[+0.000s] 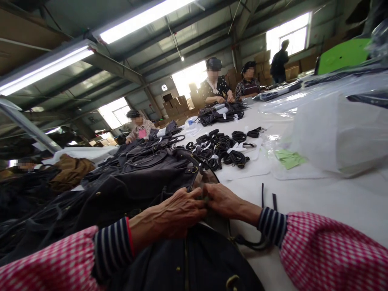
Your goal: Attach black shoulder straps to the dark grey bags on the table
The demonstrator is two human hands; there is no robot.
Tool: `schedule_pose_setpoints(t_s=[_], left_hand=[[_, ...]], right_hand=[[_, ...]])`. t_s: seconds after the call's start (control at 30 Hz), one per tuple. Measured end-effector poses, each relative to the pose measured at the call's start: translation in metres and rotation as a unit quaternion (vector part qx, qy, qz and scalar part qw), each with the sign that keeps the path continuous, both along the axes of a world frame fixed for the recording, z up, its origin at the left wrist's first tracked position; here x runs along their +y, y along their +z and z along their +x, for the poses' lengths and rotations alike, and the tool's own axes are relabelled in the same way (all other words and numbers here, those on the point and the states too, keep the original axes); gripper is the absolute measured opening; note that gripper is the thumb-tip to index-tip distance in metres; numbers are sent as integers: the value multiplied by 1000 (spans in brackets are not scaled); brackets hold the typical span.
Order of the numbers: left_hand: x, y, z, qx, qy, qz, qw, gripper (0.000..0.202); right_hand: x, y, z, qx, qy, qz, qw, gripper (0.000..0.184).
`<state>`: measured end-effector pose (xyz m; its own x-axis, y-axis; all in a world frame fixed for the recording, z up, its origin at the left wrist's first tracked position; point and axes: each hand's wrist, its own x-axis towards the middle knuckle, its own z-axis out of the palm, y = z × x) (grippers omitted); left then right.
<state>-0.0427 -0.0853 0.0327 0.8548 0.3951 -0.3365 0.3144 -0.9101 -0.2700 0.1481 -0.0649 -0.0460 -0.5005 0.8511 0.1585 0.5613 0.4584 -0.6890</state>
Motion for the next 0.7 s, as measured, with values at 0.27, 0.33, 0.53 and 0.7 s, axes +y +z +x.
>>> schedule_pose_setpoints(t_s=[0.27,0.33,0.53,0.7], left_hand=[[-1,-2,-3,1,-1,24,1000,51],[1,-4,-5,-6,-3,29,1000,53],[4,-15,-12,2,7,31,999,46],[6,-22,-9,-40,-10,38,998,31]], right_hand=[[10,-5,2,53,31,-88,994,12],[9,-6,3,38,37,-78,996,15],[10,-12,7,117,46,-128,984,26],[11,-12,4,174,38,-209,962,8]])
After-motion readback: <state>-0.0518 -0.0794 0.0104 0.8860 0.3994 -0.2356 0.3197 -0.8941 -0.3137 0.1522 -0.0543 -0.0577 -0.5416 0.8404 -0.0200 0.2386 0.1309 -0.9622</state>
